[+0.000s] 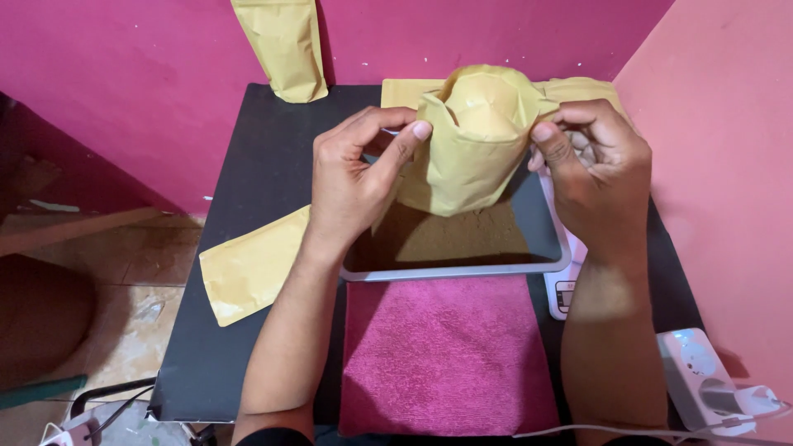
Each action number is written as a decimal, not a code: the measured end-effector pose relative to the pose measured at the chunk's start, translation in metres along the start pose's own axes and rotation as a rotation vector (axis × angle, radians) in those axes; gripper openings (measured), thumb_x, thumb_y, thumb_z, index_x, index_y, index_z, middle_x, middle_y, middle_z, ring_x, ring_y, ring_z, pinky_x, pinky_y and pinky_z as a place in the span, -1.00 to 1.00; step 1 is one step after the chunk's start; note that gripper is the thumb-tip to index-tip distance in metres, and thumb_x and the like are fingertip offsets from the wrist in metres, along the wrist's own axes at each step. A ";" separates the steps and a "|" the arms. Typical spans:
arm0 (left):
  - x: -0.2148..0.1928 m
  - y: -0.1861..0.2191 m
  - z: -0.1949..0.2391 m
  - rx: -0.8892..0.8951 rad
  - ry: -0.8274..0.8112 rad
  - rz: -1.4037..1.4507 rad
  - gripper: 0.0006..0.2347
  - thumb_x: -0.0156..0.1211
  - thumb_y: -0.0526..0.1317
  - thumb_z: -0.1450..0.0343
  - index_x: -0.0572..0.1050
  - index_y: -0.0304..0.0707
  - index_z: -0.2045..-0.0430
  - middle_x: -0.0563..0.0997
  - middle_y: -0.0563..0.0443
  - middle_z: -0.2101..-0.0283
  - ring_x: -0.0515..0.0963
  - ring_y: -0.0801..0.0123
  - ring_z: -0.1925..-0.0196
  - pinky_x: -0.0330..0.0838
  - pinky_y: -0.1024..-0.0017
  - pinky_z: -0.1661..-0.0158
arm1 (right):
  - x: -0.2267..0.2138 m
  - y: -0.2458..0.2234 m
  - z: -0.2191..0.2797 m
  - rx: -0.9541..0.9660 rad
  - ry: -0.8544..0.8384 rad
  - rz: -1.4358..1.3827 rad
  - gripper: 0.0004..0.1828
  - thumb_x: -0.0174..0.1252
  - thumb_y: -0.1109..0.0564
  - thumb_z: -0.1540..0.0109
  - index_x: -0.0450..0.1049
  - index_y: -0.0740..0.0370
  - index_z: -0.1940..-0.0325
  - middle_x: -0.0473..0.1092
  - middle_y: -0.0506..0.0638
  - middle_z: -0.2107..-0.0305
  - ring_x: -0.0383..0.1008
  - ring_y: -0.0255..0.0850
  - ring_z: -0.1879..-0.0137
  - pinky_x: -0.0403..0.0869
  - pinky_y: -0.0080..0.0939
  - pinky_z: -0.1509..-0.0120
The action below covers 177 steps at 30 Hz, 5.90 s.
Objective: The person scoops brown powder from a metal tray into yellow pouches using a spoon, then folds and seals each pouch. The filled pouches are stacked on the table.
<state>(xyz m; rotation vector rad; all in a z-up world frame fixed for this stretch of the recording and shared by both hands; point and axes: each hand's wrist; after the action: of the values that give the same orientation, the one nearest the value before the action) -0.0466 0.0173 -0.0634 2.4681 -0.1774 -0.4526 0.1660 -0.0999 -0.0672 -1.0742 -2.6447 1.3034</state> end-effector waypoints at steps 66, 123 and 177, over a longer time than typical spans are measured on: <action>-0.059 -0.292 -0.090 -0.667 -0.010 -0.813 -0.36 0.52 0.03 -0.33 0.33 -0.28 -0.19 0.48 -0.20 -0.20 0.50 -0.15 -0.19 0.44 -0.08 -0.03 | -0.110 0.035 0.001 0.085 0.040 0.686 -0.36 0.19 0.24 -0.38 0.27 0.35 -0.55 0.14 0.43 -0.45 -0.09 0.25 -0.54 -0.17 0.34 -0.48; -0.008 -0.013 0.010 -0.440 -0.416 1.016 -0.56 0.46 0.08 -0.39 0.53 -0.28 0.07 0.60 0.12 0.08 0.57 0.49 0.03 0.39 0.47 -0.07 | 0.001 -0.018 -0.006 0.101 -0.508 0.223 0.50 0.54 0.20 0.26 -0.23 0.21 -0.59 -0.04 0.18 -0.51 0.03 -0.01 -0.59 0.08 -0.12 -0.56; -0.043 0.072 0.022 -0.448 -0.652 0.480 -0.80 -0.09 -0.43 -0.36 0.23 -0.18 0.70 0.25 0.18 0.63 0.15 0.57 0.60 0.06 0.47 0.59 | 0.003 -0.076 0.026 -0.586 -0.344 0.079 -0.80 0.26 0.02 -0.27 0.53 0.19 0.22 0.44 0.09 -0.01 0.47 0.08 -0.19 0.46 0.24 -0.42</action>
<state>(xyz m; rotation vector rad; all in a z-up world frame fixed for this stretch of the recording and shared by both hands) -0.0958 -0.0427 -0.0252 1.6940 -0.8142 -0.9450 0.1120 -0.1483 -0.0318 -1.0791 -3.4053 0.7837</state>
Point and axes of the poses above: each hand's wrist, its own z-axis away from the middle knuckle, its own x-axis out of the palm, y = z × x
